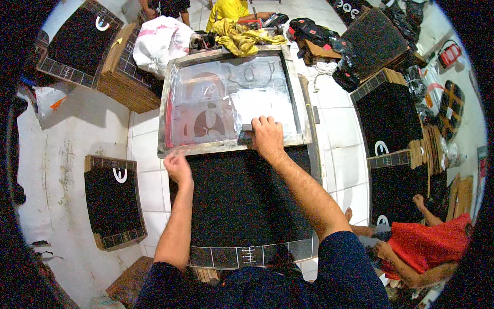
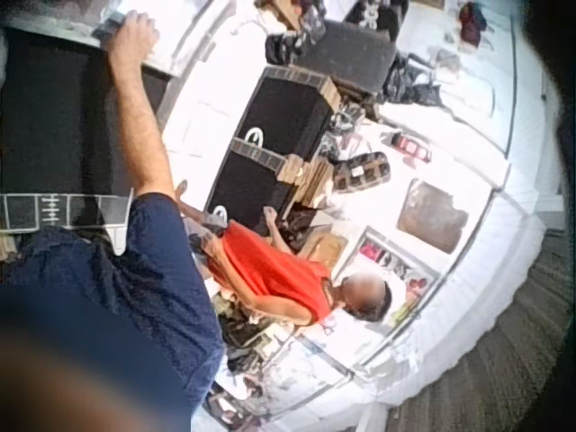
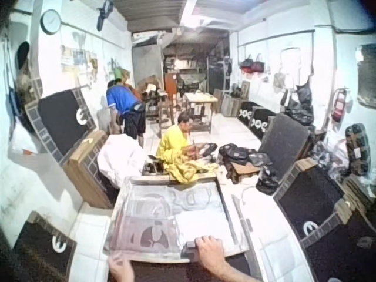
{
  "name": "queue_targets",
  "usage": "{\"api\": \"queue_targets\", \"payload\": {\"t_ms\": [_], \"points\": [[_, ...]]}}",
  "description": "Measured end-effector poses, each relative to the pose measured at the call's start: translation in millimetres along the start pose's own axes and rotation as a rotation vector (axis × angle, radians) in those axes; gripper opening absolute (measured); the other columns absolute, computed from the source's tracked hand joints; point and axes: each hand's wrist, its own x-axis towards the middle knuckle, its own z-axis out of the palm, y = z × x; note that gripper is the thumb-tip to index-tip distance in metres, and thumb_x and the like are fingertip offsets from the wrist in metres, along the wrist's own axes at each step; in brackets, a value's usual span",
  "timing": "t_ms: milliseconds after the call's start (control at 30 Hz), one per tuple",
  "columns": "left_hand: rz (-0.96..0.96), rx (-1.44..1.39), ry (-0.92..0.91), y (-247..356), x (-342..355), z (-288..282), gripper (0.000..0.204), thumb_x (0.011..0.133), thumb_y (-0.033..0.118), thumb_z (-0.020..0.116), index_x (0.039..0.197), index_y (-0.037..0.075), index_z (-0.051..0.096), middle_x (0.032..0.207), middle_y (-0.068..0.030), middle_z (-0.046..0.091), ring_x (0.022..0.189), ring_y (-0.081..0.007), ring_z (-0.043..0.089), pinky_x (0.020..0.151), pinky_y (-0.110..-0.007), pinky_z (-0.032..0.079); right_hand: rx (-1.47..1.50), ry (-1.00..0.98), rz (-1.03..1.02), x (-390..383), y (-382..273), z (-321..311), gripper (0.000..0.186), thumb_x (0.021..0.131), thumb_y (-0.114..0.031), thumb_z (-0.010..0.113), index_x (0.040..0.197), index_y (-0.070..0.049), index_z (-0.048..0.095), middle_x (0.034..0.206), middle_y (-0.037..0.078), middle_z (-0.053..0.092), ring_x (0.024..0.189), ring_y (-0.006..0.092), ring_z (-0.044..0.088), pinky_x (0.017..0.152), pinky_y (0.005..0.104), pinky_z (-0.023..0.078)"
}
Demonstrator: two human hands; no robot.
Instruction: The person performs screen printing on a black skateboard deck. They repeatedly align a screen frame, pull a squeegee across the mesh to transfer white ink, and lift the screen to reveal a crescent logo. The process is repeated multiple times on the same deck.
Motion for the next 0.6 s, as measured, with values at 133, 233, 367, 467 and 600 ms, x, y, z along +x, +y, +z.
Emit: {"api": "queue_targets", "payload": {"t_ms": [133,233,367,467,600], "points": [[1.026,0.806,-0.192,-15.6,-8.9,21.0,0.088,0.078,0.053,0.084,0.143,0.004,0.05,0.144,-0.018,0.051,0.142,-0.0386,0.041,0.121,-0.059,0.025,0.116,-0.14,-0.008,46.6,19.5,-3.4,0.034,0.079,-0.029,0.084,0.099,-0.01,0.063,0.093,0.007,0.067,0.095,0.0315,0.065,0.077,0.0475,0.051],[1.07,0.868,-0.145,-15.3,-11.2,28.1,0.1,0.076,0.063,0.081,0.15,0.007,0.044,0.153,-0.0168,0.044,0.151,-0.0383,0.03,0.125,-0.06,0.016,0.142,-0.168,-0.03,98.4,37.6,0.0,0.034,0.079,-0.031,0.085,0.098,-0.012,0.064,0.094,0.008,0.07,0.096,0.0336,0.066,0.075,0.05,0.053],[0.993,0.891,-0.177,-17.3,-10.4,27.3,0.094,0.075,0.053,0.084,0.149,0.008,0.046,0.152,-0.0176,0.045,0.15,-0.0377,0.031,0.124,-0.061,0.018,0.031,0.02,-0.084,165.5,48.5,30.1,0.028,0.08,-0.02,0.081,0.099,-0.013,0.063,0.096,0.008,0.069,0.099,0.0327,0.065,0.075,0.0496,0.053],[0.986,0.916,-0.178,-19.0,-10.6,26.2,0.093,0.076,0.05,0.084,0.149,0.007,0.046,0.153,-0.0175,0.044,0.151,-0.0374,0.03,0.124,-0.061,0.018,0.06,0.061,-0.142,166.4,47.1,39.5,0.026,0.078,-0.01,0.076,0.1,-0.013,0.062,0.096,0.007,0.068,0.098,0.0314,0.065,0.075,0.0486,0.052],[0.973,0.923,-0.19,-19.0,-12.2,26.2,0.094,0.076,0.049,0.084,0.15,0.007,0.044,0.155,-0.0178,0.042,0.151,-0.0381,0.029,0.124,-0.062,0.018,-0.017,-0.058,-0.14,91.2,29.4,12.7,0.025,0.076,-0.007,0.073,0.098,-0.013,0.062,0.092,0.004,0.065,0.095,0.0294,0.064,0.074,0.0458,0.05]]}}
